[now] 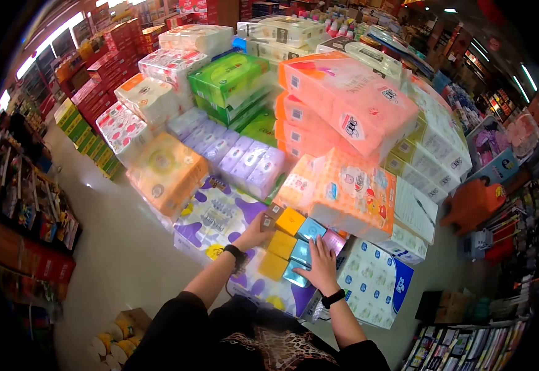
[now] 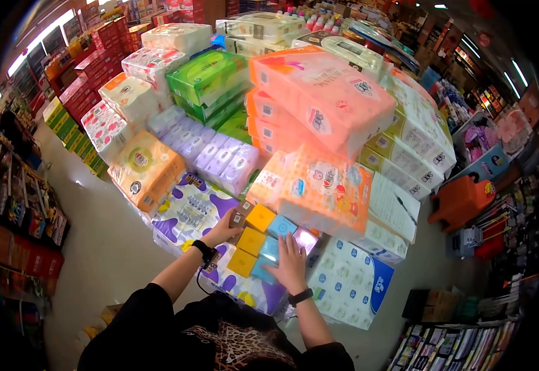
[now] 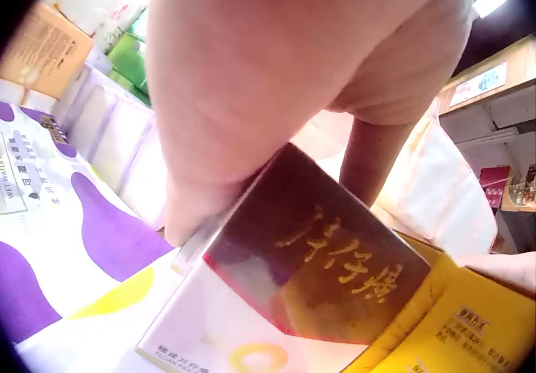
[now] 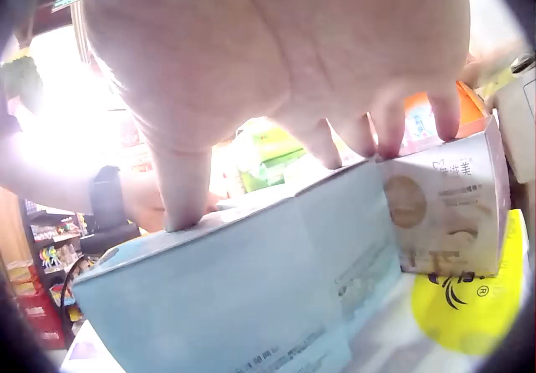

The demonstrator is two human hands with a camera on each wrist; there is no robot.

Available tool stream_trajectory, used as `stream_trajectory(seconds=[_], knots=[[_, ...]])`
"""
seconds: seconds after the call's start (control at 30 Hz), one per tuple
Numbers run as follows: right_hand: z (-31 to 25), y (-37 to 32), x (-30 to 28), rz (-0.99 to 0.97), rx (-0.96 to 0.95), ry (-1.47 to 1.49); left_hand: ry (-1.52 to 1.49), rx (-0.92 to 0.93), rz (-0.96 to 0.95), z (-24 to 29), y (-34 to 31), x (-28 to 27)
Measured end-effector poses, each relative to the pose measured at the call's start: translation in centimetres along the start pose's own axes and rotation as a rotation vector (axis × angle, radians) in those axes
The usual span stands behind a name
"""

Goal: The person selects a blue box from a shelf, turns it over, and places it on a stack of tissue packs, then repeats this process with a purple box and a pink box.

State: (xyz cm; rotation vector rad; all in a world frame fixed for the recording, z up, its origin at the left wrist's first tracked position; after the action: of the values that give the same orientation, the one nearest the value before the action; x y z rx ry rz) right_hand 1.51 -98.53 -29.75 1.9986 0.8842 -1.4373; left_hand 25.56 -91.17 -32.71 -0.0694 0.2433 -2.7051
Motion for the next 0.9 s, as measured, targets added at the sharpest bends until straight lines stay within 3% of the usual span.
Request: stream_trajectory(seconds=[0.03,0.13,0.23,0.37,0.5,0.6,0.7,0.8,0.9], knots=[[0.0,-0.1,-0.1,-0.001,0.0,0.006,0.014,-0.034,-0.084,-0.9,0.4,-0.4],[0.0,-0.1,0.0,-0.005,0.012,0.034,-0.063,-0.079,-0.068,-2.1,1.3,-0.6],[0.2,-0.4,0.4,-0.004,0.026,0.06,0.058,-0.134,-0.066,-1.0,1.7,-0.9],[-0.5,0.0,-0.2,-0.02,0.067,0.087,0.148,-0.016,0.024,-2.9,2.9,-1.3],[-0.4,-0.1,-0.1,-0.038,0.073,0.095,0.184,-0.009,0.061,-1.5,2.2,-1.5],[-0.1,-0.2,0.3,-0.039,0.067,0.101,0.316,-0.056,0.082,0.7,0.5,-1.1],[0.2,-0.3,0.2,-0.045,0.035,0.094,0.575,0.091,0.094,1.0,-0.2,-0.8],[0.8,-1.6,0.6,-0.008,0.008,0.295,0.356,0.078,0.321,1.0,-3.5,-0.5],[-0.1,-4.7,-1.5,0.031,-0.089,0.459,0.401,0.06,0.429,2.0,-9.9,-1.4]])
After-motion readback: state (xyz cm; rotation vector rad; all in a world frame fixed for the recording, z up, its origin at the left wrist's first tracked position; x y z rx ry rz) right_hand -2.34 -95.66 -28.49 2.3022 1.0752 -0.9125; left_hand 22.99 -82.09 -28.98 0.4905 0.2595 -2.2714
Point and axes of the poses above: each hand's wrist, its own y-axis towards the middle knuckle, its own x-axis out of the palm, z = x × y, the point moved 1 cm from there along y, towards the middle knuckle, and after that the axes turned 4 degrees about z, right-handed, at the moved point
